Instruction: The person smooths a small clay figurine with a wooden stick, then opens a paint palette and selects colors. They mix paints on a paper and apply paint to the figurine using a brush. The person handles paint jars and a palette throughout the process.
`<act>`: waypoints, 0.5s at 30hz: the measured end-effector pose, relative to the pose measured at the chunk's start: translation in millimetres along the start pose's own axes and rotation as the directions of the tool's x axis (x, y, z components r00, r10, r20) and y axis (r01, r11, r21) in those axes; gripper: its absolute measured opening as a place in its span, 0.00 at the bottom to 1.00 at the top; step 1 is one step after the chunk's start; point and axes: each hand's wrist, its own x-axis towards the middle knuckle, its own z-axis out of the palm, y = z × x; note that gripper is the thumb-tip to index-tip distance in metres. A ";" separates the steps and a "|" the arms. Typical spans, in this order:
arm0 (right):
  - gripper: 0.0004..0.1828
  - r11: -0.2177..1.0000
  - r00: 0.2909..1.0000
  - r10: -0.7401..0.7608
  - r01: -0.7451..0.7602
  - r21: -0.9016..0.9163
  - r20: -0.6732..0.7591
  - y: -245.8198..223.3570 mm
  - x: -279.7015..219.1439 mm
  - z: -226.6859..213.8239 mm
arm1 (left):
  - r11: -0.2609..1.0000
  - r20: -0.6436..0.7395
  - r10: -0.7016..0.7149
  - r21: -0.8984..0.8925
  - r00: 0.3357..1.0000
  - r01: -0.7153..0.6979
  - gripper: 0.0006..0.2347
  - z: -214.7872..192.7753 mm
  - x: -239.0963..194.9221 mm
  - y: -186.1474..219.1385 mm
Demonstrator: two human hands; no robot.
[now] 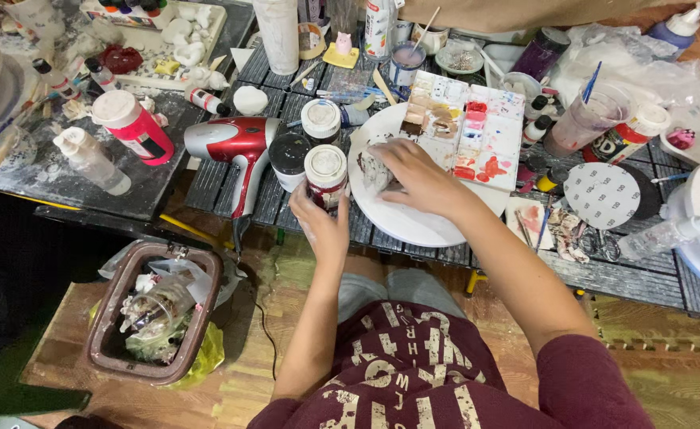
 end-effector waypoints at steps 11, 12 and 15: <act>0.26 0.964 0.959 0.152 -0.090 0.249 -0.239 -6.3 -47.0 -58.1 | 0.996 -0.023 -0.090 -0.001 0.996 0.090 0.29 -10.9 7.2 4.8; 0.23 0.965 0.948 0.139 -0.065 0.253 -0.288 -8.7 -52.7 -59.6 | 0.997 -0.034 -0.076 0.005 0.997 0.076 0.28 -10.6 6.4 5.0; 0.15 0.963 0.892 0.153 -0.037 0.267 -0.426 -8.2 -72.7 -61.1 | 1.000 -0.078 0.009 0.016 0.997 -0.007 0.29 -9.1 0.1 2.4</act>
